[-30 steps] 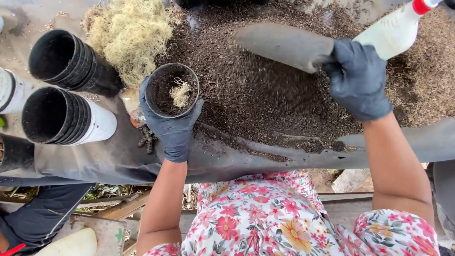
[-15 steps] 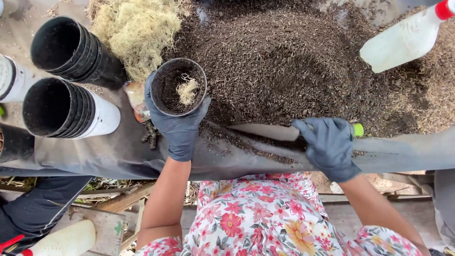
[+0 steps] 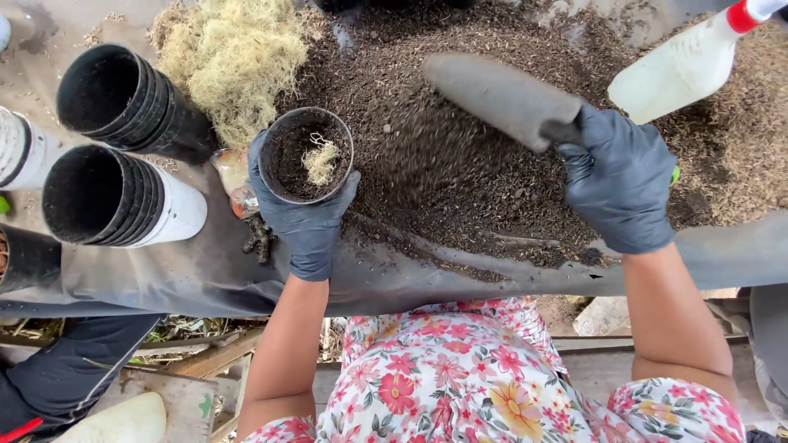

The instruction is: Filling small plastic nursery pots with soil and organic fibers using a hand trowel at a potting station.

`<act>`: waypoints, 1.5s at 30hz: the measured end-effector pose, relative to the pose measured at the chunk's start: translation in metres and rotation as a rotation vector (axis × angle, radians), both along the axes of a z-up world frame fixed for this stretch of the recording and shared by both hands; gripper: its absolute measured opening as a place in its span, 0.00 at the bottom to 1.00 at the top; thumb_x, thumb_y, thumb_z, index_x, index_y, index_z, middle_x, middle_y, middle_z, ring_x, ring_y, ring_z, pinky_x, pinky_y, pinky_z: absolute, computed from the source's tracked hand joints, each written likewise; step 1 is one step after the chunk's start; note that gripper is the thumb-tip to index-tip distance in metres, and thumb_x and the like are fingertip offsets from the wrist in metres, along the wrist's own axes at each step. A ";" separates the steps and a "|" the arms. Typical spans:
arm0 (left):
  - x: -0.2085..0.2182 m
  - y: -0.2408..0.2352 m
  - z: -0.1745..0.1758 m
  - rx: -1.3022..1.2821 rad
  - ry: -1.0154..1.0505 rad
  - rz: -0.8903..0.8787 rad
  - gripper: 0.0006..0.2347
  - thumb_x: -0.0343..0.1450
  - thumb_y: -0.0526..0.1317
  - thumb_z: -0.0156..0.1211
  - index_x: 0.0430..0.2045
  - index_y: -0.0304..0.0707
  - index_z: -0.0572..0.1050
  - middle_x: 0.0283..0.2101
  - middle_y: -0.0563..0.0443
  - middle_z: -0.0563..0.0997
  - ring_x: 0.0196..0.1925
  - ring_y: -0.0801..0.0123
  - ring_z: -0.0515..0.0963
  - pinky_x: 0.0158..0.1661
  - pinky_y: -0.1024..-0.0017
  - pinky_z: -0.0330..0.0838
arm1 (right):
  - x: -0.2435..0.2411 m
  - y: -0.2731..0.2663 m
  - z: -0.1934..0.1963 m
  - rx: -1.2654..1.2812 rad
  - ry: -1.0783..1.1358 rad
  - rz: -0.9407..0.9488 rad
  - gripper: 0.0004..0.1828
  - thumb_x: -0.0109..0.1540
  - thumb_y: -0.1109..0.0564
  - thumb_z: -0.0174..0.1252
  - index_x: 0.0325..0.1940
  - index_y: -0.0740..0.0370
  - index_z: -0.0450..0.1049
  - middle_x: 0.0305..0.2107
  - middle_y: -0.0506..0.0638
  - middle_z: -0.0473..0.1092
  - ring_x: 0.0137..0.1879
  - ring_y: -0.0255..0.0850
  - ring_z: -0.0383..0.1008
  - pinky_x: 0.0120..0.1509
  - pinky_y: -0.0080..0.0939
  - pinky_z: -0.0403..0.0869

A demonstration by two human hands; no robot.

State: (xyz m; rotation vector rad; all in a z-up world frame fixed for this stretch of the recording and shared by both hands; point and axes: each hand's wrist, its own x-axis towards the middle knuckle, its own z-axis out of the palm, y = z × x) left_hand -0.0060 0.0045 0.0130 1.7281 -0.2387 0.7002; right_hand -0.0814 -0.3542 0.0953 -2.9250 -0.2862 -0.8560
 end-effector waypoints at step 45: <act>-0.006 -0.013 0.014 0.133 -0.052 0.082 0.41 0.61 0.45 0.82 0.65 0.32 0.61 0.65 0.38 0.70 0.70 0.50 0.71 0.76 0.56 0.61 | 0.115 -0.080 -0.080 0.075 0.504 -0.306 0.17 0.82 0.43 0.43 0.50 0.54 0.71 0.24 0.43 0.68 0.27 0.40 0.68 0.26 0.44 0.75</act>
